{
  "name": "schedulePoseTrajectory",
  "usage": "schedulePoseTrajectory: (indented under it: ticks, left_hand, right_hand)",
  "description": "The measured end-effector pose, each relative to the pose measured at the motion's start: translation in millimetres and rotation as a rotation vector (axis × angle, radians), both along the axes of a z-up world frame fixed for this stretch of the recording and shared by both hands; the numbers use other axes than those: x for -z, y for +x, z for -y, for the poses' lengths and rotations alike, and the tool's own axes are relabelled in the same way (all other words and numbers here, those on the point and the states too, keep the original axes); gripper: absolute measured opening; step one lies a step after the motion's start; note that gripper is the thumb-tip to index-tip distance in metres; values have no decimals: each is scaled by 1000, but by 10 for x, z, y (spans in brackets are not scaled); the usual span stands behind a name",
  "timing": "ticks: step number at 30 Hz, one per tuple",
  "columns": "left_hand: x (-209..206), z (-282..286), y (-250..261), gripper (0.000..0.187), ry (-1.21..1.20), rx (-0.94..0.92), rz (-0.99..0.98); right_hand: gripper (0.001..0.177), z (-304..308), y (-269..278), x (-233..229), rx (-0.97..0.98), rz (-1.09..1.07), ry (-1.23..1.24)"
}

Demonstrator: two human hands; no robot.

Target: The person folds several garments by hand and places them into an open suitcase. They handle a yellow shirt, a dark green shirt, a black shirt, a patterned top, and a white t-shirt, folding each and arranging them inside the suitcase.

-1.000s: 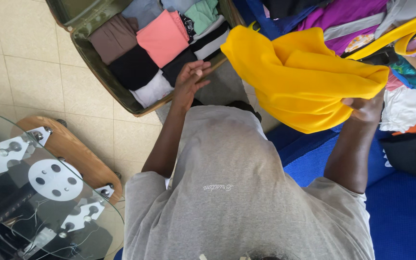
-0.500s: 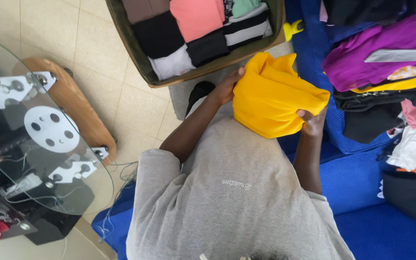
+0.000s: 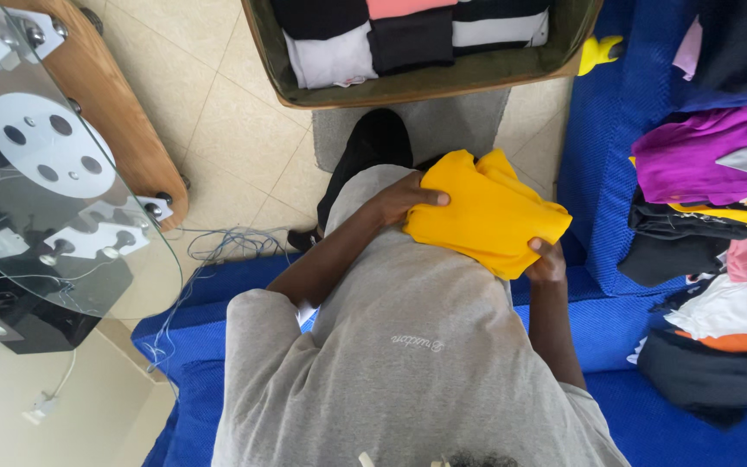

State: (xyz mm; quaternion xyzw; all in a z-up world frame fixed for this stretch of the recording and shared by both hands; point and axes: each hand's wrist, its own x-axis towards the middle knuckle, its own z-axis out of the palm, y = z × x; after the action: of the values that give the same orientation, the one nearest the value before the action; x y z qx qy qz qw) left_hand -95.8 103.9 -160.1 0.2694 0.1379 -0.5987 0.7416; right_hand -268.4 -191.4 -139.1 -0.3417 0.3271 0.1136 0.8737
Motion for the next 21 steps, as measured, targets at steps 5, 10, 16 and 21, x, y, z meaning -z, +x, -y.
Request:
schedulePoseTrajectory:
  ticks: [5,10,16,21]
  left_hand:
    - [31,-251,-137,76,39,-78,-128]
    - [57,-218,-234,75,42,-124,-134]
    - [394,-8,-38,74,5,-208,-96]
    - [1380,12,1049,73,-12,-419,184]
  right_hand:
    - [83,-61,-60,161,-40,-142,29]
    - [79,-121,-71,56,-33,-149,55]
    - [76,12,509,18,64,-145,15]
    - [73,455,2083,308,-258,283,-262]
